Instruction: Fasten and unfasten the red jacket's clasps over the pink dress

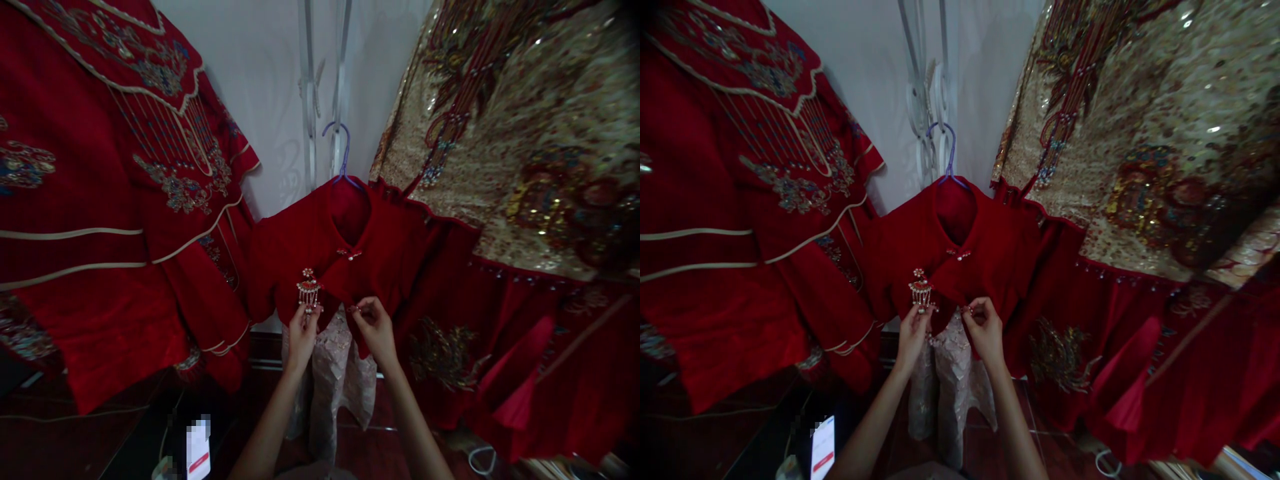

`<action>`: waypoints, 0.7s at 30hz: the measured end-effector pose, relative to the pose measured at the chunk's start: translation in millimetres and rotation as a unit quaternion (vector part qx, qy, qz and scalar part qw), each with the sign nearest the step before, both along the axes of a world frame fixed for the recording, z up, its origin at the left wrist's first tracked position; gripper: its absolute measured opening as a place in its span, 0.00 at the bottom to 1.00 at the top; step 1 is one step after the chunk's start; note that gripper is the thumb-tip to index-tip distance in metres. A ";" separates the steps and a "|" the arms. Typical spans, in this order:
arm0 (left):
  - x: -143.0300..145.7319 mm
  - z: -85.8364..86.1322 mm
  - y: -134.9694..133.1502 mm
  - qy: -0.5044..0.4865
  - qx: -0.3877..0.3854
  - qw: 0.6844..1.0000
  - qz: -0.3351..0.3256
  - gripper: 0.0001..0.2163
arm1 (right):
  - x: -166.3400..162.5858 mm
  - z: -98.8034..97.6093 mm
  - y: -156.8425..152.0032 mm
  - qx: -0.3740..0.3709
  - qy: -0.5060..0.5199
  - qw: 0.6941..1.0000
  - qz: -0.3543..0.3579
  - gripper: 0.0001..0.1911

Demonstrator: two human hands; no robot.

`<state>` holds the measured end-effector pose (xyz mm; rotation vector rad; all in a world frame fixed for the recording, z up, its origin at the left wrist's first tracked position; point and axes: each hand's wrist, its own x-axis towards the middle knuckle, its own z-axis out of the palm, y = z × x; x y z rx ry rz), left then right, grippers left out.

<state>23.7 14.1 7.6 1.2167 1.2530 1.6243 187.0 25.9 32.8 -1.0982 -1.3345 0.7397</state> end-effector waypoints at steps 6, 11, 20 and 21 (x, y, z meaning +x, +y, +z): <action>-21.7 -11.1 -29.0 0.067 0.065 0.993 0.067 0.12 | -9.1 -5.4 -5.4 -0.001 0.014 1.000 0.018 0.11; -15.8 -2.2 -33.4 0.355 0.064 0.932 0.015 0.14 | -12.4 -9.8 -11.4 0.000 -0.016 0.998 0.053 0.10; -9.9 -7.8 -3.8 0.481 0.104 0.857 0.153 0.14 | -11.7 -9.3 -20.8 -0.014 -0.010 0.998 0.056 0.09; -9.0 -7.3 -3.5 0.473 0.119 0.859 0.156 0.12 | -11.8 -9.1 -21.3 -0.015 -0.010 0.998 0.057 0.09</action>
